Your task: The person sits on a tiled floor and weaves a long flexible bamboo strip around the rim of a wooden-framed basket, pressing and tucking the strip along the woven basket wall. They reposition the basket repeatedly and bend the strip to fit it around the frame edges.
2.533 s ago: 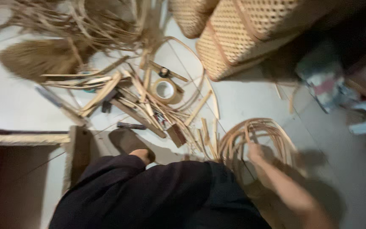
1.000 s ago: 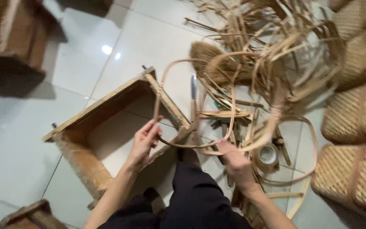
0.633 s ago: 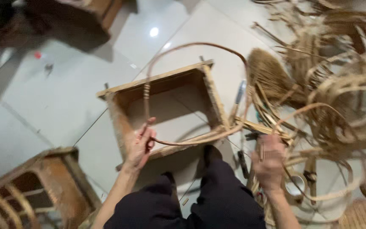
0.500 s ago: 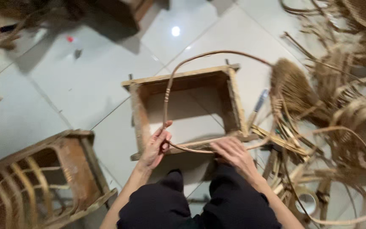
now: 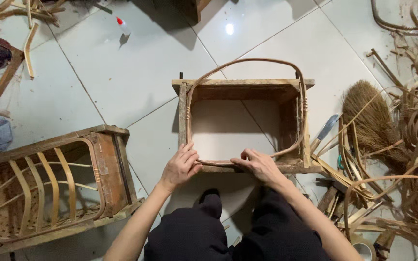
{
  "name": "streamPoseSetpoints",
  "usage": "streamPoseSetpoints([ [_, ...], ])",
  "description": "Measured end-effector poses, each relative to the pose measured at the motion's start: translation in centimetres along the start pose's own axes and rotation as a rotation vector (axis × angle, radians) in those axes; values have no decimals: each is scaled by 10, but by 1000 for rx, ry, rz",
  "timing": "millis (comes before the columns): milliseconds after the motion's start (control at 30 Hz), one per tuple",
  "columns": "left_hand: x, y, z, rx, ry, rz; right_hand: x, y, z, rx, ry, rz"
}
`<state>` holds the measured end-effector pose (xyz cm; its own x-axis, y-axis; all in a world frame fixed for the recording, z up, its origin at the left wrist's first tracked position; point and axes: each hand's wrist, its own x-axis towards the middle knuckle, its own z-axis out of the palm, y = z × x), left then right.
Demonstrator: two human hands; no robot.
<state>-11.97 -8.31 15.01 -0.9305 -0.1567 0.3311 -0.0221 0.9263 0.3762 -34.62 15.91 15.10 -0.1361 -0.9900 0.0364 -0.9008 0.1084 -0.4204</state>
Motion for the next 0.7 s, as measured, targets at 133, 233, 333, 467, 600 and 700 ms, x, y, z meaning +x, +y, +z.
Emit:
streamPoseSetpoints([
  [133,-5,-4,7,89,-3,106,7,5,-1,111,-78,37],
  [233,-5,-2,8,175,-3,138,11,3,-7,197,-73,59],
  [333,-4,0,8,218,-14,134,12,-5,-11,182,-57,57],
  [467,-2,4,5,193,-13,136,2,12,-24,144,253,178],
  [600,-1,12,1,161,19,125,-28,70,-47,-157,532,518],
  [700,0,17,-1,155,28,118,-55,92,-45,-125,450,582],
])
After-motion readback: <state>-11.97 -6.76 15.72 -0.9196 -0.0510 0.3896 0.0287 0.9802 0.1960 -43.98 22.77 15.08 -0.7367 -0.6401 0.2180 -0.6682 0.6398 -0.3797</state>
